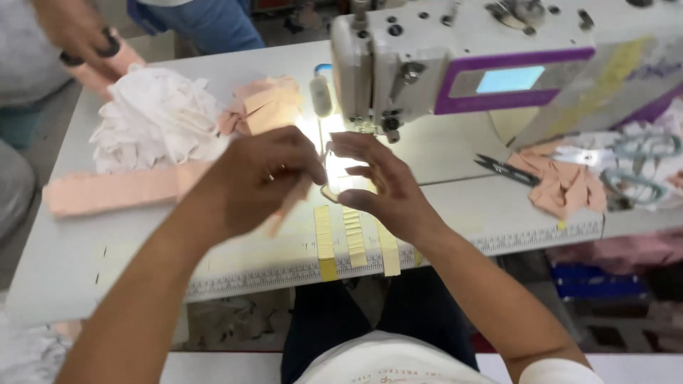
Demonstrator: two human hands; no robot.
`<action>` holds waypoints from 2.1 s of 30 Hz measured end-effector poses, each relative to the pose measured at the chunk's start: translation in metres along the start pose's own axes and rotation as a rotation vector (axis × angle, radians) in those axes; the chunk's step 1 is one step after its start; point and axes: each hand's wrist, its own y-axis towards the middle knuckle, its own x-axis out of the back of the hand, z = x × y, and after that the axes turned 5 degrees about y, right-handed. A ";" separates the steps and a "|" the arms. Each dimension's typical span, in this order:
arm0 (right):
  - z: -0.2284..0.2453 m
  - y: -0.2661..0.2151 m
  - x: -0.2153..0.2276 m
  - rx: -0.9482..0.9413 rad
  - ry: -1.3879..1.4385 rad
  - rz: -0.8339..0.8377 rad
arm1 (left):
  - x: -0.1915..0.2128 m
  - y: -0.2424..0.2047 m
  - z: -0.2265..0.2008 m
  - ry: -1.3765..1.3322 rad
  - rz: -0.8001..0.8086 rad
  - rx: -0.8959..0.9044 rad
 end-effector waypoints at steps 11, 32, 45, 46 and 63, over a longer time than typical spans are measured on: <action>-0.058 -0.017 0.055 -0.433 -0.086 0.103 | -0.080 -0.062 0.062 -0.118 -0.363 0.329; -0.103 -0.079 0.007 0.243 -0.926 -0.066 | -0.157 -0.013 0.097 0.097 -0.233 0.242; -0.037 -0.025 0.017 -0.106 -0.258 0.129 | -0.084 -0.042 0.049 -0.394 -0.217 0.176; -0.037 -0.027 0.016 -0.112 -0.260 0.128 | -0.088 -0.035 0.048 -0.400 -0.215 0.177; -0.071 -0.071 0.029 -0.297 -0.921 -0.077 | -0.167 0.005 0.062 0.275 0.119 0.333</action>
